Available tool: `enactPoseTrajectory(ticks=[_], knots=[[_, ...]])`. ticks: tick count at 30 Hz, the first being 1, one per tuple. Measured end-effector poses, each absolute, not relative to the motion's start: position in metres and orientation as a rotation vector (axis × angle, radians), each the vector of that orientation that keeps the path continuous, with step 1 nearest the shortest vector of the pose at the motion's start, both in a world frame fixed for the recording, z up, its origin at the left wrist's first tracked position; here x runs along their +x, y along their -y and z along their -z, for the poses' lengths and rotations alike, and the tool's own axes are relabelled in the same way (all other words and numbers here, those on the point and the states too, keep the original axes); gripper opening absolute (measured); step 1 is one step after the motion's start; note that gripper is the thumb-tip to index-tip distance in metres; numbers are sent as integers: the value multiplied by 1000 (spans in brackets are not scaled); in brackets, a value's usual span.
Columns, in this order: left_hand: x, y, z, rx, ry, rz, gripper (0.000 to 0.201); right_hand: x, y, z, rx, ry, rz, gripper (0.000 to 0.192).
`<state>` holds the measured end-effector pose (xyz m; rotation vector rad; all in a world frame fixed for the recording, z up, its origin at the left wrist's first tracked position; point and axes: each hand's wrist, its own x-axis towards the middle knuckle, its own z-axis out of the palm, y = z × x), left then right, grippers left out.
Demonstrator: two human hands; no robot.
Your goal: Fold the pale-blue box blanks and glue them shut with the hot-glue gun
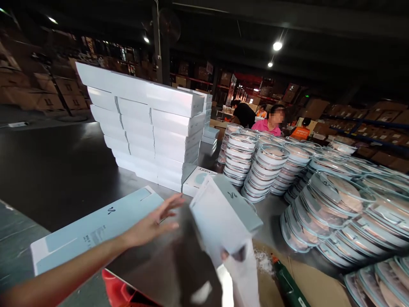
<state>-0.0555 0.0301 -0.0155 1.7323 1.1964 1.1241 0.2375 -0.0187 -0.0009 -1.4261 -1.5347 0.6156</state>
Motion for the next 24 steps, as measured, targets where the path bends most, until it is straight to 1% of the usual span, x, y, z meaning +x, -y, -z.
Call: enactPoseTrajectory(ticks=[2, 3, 4, 6, 8, 10, 11, 14, 15, 17, 19, 22, 24], knots=[[-102, -42, 9, 1790, -1454, -1034, 56, 223, -23, -27, -1689, 1658, -364, 64], [-127, -47, 8, 1791, -1612, -971, 51, 213, -47, -38, -1723, 1716, -282, 69], [-150, -50, 9, 1774, -1777, -895, 50, 201, -71, -46, -1721, 1791, -215, 70], [-189, -51, 14, 1710, -2071, -693, 46, 173, -118, -53, -1683, 1955, -112, 65], [-213, -47, 25, 1599, -2301, -456, 42, 144, -154, -48, -1676, 2106, -35, 57], [-225, -42, 37, 1493, -2437, -253, 37, 120, -174, -37, -1689, 2214, 7, 51], [-228, -40, 42, 1458, -2475, -181, 35, 112, -178, -32, -1691, 2252, 24, 51], [-229, -37, 50, 1435, -2523, -66, 31, 111, -163, -26, -1628, 2297, 113, 63], [-227, -37, 48, 1452, -2534, -54, 30, 116, -151, -28, -1580, 2294, 154, 64], [-219, -34, 40, 1532, -2565, -77, 34, 131, -118, -36, -1466, 2269, 248, 57], [-204, -27, 26, 1680, -2601, -165, 42, 144, -78, -47, -1355, 2220, 364, 45], [-171, -9, 3, 1938, -2602, -364, 48, 153, -25, -58, -1104, 2023, 717, 30], [-147, 8, -10, 2122, -2520, -518, 52, 155, -3, -58, -1008, 1929, 864, 25]])
